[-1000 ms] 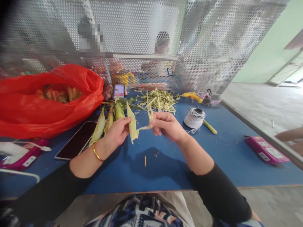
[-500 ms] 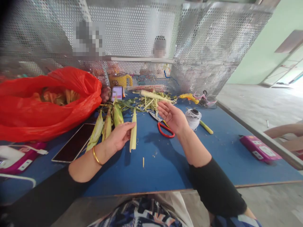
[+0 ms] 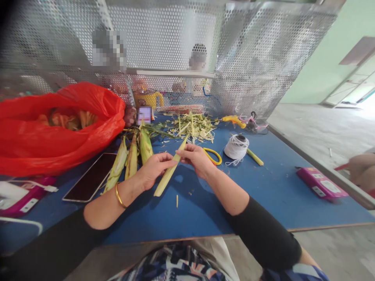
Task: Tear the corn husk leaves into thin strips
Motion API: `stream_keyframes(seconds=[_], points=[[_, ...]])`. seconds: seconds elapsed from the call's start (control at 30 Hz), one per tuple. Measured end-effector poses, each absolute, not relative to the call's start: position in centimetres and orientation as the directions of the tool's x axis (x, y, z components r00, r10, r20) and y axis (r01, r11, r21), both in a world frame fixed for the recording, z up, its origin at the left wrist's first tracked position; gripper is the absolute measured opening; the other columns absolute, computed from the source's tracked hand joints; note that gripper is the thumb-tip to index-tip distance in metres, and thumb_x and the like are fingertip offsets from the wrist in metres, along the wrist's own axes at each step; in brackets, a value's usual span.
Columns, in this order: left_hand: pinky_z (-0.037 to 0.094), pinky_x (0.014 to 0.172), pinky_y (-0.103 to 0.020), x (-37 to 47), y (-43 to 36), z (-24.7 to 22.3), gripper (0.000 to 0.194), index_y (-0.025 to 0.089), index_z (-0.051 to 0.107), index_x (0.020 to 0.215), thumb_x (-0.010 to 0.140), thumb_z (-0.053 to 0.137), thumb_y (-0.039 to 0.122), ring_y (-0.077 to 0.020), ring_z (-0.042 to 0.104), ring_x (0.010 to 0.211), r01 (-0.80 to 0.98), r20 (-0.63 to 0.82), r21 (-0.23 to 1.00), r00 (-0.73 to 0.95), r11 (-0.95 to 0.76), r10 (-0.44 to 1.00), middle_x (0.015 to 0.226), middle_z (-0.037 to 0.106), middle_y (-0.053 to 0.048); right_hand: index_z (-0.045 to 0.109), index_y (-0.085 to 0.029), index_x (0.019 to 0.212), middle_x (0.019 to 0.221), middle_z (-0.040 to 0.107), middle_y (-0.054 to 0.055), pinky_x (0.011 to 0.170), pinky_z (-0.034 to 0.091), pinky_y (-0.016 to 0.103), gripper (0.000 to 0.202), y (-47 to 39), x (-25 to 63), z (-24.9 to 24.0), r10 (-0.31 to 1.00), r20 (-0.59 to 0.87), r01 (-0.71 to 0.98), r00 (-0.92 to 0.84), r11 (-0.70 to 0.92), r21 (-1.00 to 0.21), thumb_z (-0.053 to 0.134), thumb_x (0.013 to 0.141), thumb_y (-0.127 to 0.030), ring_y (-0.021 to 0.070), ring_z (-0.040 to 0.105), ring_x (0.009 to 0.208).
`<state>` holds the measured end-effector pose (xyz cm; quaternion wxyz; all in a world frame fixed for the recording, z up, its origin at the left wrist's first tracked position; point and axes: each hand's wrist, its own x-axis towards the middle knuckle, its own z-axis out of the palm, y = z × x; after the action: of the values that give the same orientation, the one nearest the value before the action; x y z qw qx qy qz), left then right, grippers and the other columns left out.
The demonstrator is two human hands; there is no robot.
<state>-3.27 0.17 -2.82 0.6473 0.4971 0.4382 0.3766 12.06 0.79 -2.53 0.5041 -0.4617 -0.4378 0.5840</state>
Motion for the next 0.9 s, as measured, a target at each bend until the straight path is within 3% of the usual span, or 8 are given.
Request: stream_keyframes(seconds=[0.27,0.47,0.53,0.6,0.67,0.73,0.8,0.9], points=[[0.035,0.047,-0.019,-3.3,0.0,-2.8,0.025,0.017,0.055,0.058,0.056,0.078,0.027,-0.0082,0.048,0.052,-0.015,-0.273,0.954,0.379,0.301,0.884,0.056,0.053,0.004,0.06,-0.019,0.064,0.053,0.058,-0.004,0.044,0.035,0.02,0.024,1.6,13.0,-2.2,0.978,0.059,-0.185,0.2,0.096,-0.978,0.077,0.053,-0.03,0.0079,0.051,0.048],[0.041,0.047,-0.019,-3.2,0.0,-2.7,0.022,0.017,0.056,0.06,0.061,0.077,0.02,-0.0104,0.055,0.051,-0.134,-0.334,0.902,0.389,0.411,0.859,0.056,0.059,0.001,0.059,-0.02,0.07,0.057,0.055,-0.004,0.049,0.041,0.023,0.011,2.0,14.0,-2.0,0.909,0.256,0.084,0.329,0.242,-0.967,0.065,0.065,-0.028,0.0104,0.055,0.052],[0.045,0.049,-0.021,-3.3,0.3,-2.7,0.019,0.017,0.056,0.062,0.065,0.075,0.017,-0.0104,0.056,0.05,-0.237,-0.346,0.861,0.374,0.45,0.86,0.057,0.06,0.0,0.062,-0.02,0.079,0.067,0.06,-0.001,0.059,0.048,0.027,0.01,1.7,14.1,-1.8,0.864,0.459,0.301,0.205,0.391,-0.87,0.061,0.071,-0.025,0.0132,0.059,0.062],[0.046,0.051,-0.021,-3.4,0.6,-2.6,0.016,0.016,0.057,0.063,0.068,0.073,0.014,-0.0094,0.056,0.05,-0.327,-0.342,0.824,0.362,0.462,0.867,0.057,0.06,0.001,0.064,-0.019,0.093,0.089,0.066,0.006,0.075,0.051,0.033,0.019,1.1,13.9,-1.7,0.764,0.638,0.493,-0.101,0.595,-0.635,0.059,0.075,-0.02,0.0178,0.063,0.083],[0.046,0.052,-0.019,-3.4,0.9,-2.5,0.015,0.015,0.059,0.064,0.072,0.07,0.012,-0.0079,0.054,0.05,-0.392,-0.341,0.792,0.353,0.469,0.871,0.057,0.059,0.001,0.065,-0.019,0.104,0.106,0.065,0.01,0.084,0.049,0.037,0.026,0.5,13.4,-1.8,0.614,0.667,0.565,-0.421,0.753,-0.337,0.055,0.081,-0.016,0.0212,0.061,0.099],[0.043,0.051,-0.018,-3.3,1.0,-2.5,0.017,0.015,0.058,0.062,0.075,0.066,0.008,-0.0066,0.052,0.049,-0.415,-0.369,0.762,0.352,0.497,0.86,0.055,0.057,0.002,0.065,-0.019,0.105,0.106,0.067,0.012,0.084,0.048,0.038,0.025,0.1,12.9,-2.0,0.497,0.621,0.55,-0.606,0.826,-0.125,0.049,0.087,-0.015,0.0216,0.061,0.099],[0.041,0.049,-0.017,-3.3,1.0,-2.6,0.021,0.014,0.058,0.06,0.079,0.061,0.007,-0.0059,0.049,0.048,-0.398,-0.412,0.743,0.361,0.538,0.837,0.052,0.055,0.003,0.067,-0.02,0.099,0.098,0.069,0.01,0.08,0.047,0.036,0.024,-0.2,12.6,-2.2,0.439,0.616,0.528,-0.654,0.848,-0.044,0.045,0.091,-0.017,0.0203,0.062,0.091],[0.041,0.047,-0.019,-3.4,0.7,-2.6,0.021,0.013,0.061,0.065,0.084,0.06,0.021,-0.0082,0.052,0.051,-0.314,-0.408,0.797,0.349,0.516,0.843,0.058,0.059,-0.001,0.067,-0.021,0.086,0.085,0.069,0.007,0.074,0.047,0.034,0.021,-0.6,12.5,-2.0,0.51,0.708,0.606,-0.489,0.782,-0.145,0.046,0.09,-0.022,0.0185,0.062,0.079]])
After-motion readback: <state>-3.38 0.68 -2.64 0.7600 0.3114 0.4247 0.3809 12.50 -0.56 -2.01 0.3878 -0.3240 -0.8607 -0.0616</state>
